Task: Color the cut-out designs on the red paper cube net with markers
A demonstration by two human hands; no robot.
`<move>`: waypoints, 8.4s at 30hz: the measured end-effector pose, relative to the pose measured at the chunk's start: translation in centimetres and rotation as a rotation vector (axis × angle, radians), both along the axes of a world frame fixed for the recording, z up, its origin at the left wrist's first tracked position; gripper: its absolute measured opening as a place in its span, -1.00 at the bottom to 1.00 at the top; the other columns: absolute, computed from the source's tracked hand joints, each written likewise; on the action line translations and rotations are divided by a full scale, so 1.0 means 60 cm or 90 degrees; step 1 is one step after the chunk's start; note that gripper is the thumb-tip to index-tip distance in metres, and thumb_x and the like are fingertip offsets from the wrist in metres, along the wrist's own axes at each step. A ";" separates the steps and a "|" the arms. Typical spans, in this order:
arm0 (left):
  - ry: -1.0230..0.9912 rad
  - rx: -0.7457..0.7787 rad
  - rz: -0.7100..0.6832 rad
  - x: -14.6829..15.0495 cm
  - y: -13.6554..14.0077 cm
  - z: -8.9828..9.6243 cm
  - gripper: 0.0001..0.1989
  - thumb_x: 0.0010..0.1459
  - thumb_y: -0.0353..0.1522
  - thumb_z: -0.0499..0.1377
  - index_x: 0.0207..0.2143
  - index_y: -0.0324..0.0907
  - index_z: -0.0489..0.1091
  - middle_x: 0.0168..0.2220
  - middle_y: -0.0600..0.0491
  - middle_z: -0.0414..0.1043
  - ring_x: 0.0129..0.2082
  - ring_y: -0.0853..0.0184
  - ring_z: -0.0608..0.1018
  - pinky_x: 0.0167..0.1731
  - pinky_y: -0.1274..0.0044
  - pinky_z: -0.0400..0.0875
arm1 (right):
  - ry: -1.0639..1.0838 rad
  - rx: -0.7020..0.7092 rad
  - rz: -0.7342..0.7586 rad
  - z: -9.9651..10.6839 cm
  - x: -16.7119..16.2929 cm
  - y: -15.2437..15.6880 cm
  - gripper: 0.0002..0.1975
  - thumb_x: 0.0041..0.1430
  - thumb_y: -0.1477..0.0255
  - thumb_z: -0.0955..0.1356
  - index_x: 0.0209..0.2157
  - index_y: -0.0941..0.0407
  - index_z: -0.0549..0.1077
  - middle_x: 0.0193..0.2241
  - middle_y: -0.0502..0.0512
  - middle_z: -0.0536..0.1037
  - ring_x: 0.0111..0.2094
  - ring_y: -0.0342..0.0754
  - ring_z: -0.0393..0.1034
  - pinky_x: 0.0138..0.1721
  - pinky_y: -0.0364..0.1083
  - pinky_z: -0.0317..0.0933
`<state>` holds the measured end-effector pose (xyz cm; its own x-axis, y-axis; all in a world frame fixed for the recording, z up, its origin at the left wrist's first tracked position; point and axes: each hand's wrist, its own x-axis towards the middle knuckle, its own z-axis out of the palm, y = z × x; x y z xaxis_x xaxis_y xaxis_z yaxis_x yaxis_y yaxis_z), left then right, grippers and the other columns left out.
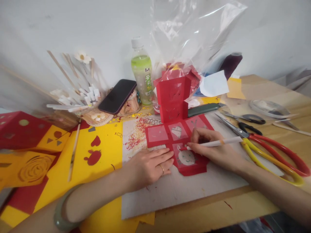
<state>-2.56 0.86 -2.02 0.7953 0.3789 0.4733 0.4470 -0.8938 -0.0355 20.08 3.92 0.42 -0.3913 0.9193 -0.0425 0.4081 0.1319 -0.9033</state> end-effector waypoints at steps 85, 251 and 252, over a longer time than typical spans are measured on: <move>-0.002 -0.006 -0.005 -0.001 0.000 0.002 -0.77 0.20 -0.36 0.07 -0.21 -0.32 0.43 -0.14 -0.03 0.49 -0.11 0.27 0.51 -0.18 0.46 0.51 | -0.019 0.028 -0.020 -0.008 0.000 0.006 -0.82 0.03 0.44 0.32 -0.59 0.11 0.26 -0.63 -0.08 0.33 -0.58 -0.20 0.17 -0.58 -0.20 0.05; -0.004 0.007 -0.003 0.000 0.000 0.001 -0.78 0.21 -0.36 0.05 -0.21 -0.29 0.43 -0.15 -0.01 0.49 -0.12 0.30 0.51 -0.17 0.48 0.50 | 0.024 0.045 -0.040 -0.020 0.035 -0.006 -0.75 0.07 0.36 0.32 -0.59 0.10 0.20 -0.61 -0.07 0.28 -0.56 -0.18 0.12 -0.55 -0.16 0.01; -0.003 0.006 -0.005 0.000 0.000 0.001 -0.78 0.21 -0.36 0.05 -0.21 -0.29 0.43 -0.15 -0.01 0.49 -0.12 0.30 0.51 -0.17 0.48 0.50 | 0.023 0.048 -0.042 -0.021 0.035 -0.006 -0.74 0.07 0.35 0.32 -0.59 0.10 0.20 -0.61 -0.07 0.27 -0.56 -0.18 0.11 -0.55 -0.16 0.00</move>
